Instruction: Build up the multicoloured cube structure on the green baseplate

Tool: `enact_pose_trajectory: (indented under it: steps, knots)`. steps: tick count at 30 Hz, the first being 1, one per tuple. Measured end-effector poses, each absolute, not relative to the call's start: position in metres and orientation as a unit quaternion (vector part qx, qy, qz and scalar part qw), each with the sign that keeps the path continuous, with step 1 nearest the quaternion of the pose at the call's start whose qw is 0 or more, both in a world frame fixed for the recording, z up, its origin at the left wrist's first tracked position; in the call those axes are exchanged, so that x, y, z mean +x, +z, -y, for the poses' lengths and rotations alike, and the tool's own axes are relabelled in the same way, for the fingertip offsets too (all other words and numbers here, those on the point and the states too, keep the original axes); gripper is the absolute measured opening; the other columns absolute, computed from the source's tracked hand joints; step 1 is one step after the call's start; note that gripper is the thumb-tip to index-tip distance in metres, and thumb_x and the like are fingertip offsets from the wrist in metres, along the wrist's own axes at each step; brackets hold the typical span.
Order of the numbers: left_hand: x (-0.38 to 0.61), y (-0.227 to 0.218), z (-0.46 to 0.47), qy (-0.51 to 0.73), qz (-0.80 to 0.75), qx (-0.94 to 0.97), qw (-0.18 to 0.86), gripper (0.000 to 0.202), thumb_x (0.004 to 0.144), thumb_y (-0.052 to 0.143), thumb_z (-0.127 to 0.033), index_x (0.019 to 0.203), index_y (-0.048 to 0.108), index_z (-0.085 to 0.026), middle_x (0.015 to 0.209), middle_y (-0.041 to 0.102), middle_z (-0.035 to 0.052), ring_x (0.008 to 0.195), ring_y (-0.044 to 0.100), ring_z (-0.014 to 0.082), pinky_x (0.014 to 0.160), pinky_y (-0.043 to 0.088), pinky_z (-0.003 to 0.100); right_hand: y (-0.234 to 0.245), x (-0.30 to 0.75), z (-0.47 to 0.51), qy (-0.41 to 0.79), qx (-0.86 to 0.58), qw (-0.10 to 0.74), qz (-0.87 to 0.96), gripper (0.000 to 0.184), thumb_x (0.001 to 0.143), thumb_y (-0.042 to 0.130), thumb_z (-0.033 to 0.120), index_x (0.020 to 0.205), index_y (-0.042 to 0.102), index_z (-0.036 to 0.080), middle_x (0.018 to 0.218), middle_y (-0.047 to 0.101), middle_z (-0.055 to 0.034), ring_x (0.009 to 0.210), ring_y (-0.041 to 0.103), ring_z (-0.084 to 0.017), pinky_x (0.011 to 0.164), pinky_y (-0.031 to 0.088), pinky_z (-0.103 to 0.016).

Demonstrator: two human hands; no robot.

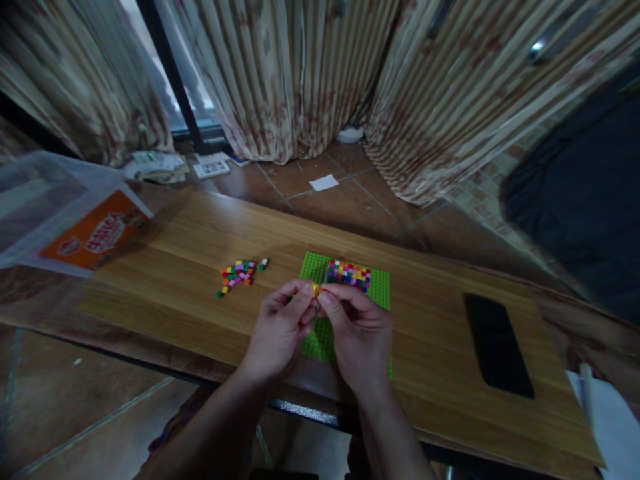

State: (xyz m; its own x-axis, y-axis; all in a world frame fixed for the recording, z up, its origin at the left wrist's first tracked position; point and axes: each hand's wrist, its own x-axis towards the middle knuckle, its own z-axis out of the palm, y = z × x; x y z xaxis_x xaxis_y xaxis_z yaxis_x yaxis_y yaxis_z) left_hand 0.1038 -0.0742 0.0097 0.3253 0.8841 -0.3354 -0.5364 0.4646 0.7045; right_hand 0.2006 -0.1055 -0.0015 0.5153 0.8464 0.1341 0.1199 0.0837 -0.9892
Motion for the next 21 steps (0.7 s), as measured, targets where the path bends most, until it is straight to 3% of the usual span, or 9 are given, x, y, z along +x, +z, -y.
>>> enact_pose_trajectory:
  steps: [4,7,12,15,21]
  knots:
    - [0.102,0.008,0.071,0.458,-0.318,0.155,0.815,0.018,0.072,0.075,-0.027,0.072,0.064,-0.013,0.059,0.051,-0.0034,0.046,0.036,0.0019,0.040,0.019,0.014,-0.002,0.202,0.105,0.329,-0.553,0.665,0.380,0.008,0.080,0.074,0.025,0.087,0.076,0.025,0.072,0.073,0.0014,0.059,0.065,-0.012,0.058,0.056,-0.027]
    - [0.101,0.008,0.065,0.438,-0.296,0.043,0.848,0.010,0.077,0.063,-0.019,0.074,0.065,-0.010,0.064,0.054,-0.0004,0.048,0.039,0.0024,0.038,0.021,0.013,0.006,0.197,0.110,0.326,-0.539,0.659,0.412,0.012,0.081,0.072,0.022,0.091,0.076,0.029,0.075,0.074,0.0035,0.061,0.066,-0.011,0.060,0.057,-0.027]
    - [0.101,0.011,0.058,0.411,-0.290,-0.091,0.859,0.025,0.085,0.048,-0.018,0.066,0.063,-0.010,0.063,0.056,0.0030,0.054,0.050,0.0070,0.051,0.043,0.017,0.021,0.178,0.124,0.217,-0.591,0.527,0.570,0.017,0.083,0.070,0.017,0.094,0.074,0.029,0.095,0.076,0.0014,0.086,0.071,-0.015,0.075,0.059,-0.028]
    - [0.099,0.016,0.056,0.400,-0.266,-0.125,0.868,0.027,0.086,0.048,-0.018,0.065,0.062,-0.010,0.065,0.058,0.0042,0.057,0.053,0.0074,0.057,0.047,0.017,0.023,0.171,0.127,0.157,-0.586,0.444,0.659,0.018,0.087,0.063,0.014,0.096,0.072,0.026,0.096,0.075,0.0000,0.090,0.070,-0.015,0.080,0.059,-0.029]
    - [0.097,0.017,0.056,0.390,-0.243,-0.134,0.878,0.028,0.088,0.047,-0.017,0.066,0.064,-0.010,0.070,0.062,0.0058,0.064,0.058,0.0080,0.064,0.050,0.016,0.021,0.175,0.127,0.105,-0.588,0.419,0.684,0.020,0.089,0.061,0.016,0.104,0.072,0.025,0.113,0.072,-0.0030,0.102,0.069,-0.016,0.091,0.057,-0.032]
